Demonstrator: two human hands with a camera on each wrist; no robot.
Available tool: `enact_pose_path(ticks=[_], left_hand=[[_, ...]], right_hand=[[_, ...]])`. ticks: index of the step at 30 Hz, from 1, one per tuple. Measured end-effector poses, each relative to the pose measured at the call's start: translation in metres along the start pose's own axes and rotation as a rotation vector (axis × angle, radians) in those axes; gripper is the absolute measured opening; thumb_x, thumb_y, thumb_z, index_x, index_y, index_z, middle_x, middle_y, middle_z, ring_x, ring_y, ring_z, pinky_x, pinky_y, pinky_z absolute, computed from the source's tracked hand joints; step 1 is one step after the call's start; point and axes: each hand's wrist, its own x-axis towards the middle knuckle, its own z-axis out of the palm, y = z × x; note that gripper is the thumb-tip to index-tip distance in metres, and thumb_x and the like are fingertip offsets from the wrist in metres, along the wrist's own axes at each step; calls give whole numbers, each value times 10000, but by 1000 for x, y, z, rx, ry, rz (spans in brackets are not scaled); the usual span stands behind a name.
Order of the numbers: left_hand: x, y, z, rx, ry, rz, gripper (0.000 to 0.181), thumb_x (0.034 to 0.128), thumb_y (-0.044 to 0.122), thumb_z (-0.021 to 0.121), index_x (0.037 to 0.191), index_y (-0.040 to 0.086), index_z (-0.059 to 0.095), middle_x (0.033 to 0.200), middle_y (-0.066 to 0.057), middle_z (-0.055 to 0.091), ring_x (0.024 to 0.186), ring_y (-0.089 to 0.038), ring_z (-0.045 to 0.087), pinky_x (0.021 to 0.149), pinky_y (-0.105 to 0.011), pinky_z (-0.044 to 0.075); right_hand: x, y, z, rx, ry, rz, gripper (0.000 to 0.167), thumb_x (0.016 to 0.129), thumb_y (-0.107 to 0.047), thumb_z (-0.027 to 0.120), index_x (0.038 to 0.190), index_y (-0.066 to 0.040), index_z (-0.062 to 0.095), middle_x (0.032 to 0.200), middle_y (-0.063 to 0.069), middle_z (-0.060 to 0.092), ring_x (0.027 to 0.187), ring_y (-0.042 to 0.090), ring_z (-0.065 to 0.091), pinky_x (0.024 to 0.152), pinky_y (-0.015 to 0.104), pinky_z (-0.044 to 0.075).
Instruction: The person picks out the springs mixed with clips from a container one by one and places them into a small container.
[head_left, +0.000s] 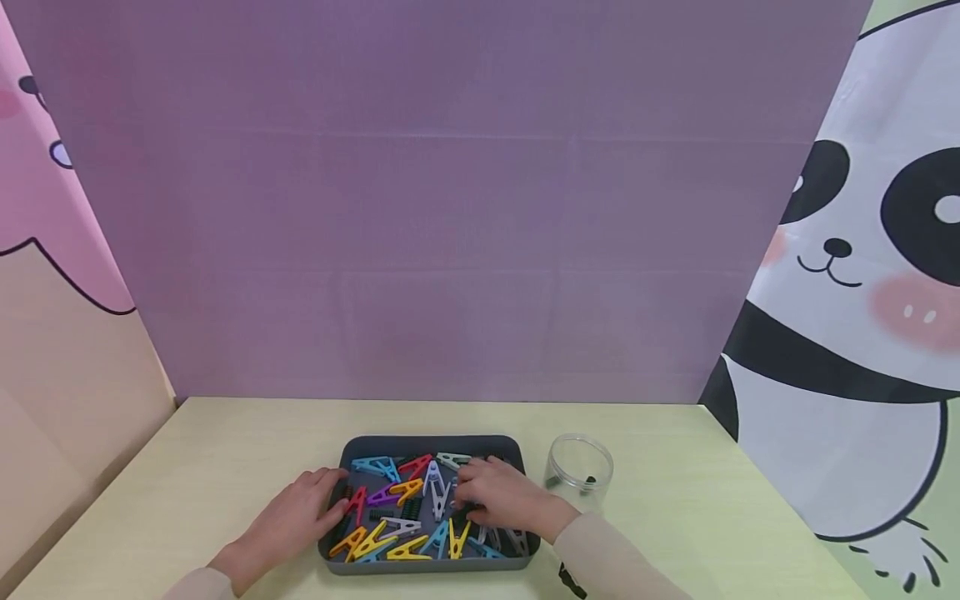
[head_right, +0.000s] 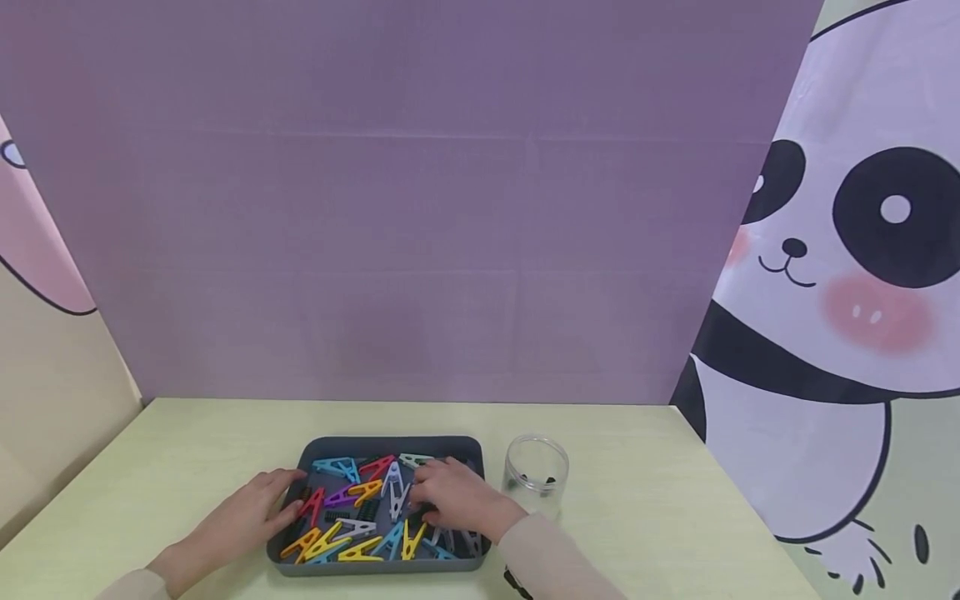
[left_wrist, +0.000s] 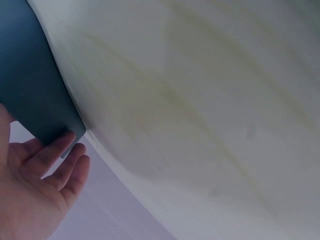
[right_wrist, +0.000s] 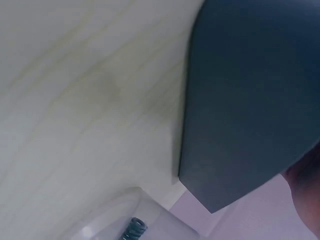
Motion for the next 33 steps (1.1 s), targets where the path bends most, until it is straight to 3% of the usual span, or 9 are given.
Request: enact_pose_path(ticks=[10, 19, 33], left_hand=[[0, 0, 0, 36, 31, 16, 442, 825, 342, 635, 1182, 93, 556, 1169, -73, 597, 1048, -245, 546, 916, -469, 453], [1, 1, 1, 55, 23, -8, 464, 792, 376, 666, 1162, 113, 571, 1151, -67, 606, 1034, -237, 539, 903, -468, 458], [1, 0, 1, 61, 50, -6, 452, 778, 386, 676, 1132, 119, 587, 1122, -54, 621, 1004, -221, 545, 886, -438, 468]], right_hand=[[-4, 5, -8, -18, 68, 14, 146, 787, -300, 701, 923, -250, 682, 918, -124, 599, 847, 56, 487, 644, 178, 325], [-8, 10, -20, -54, 124, 10, 136, 771, -300, 711, 887, -239, 675, 886, -108, 586, 845, 77, 511, 716, 249, 437], [-23, 22, -54, -2, 191, 69, 115, 774, -248, 712, 864, -206, 654, 867, -77, 576, 790, 81, 459, 709, 287, 429]])
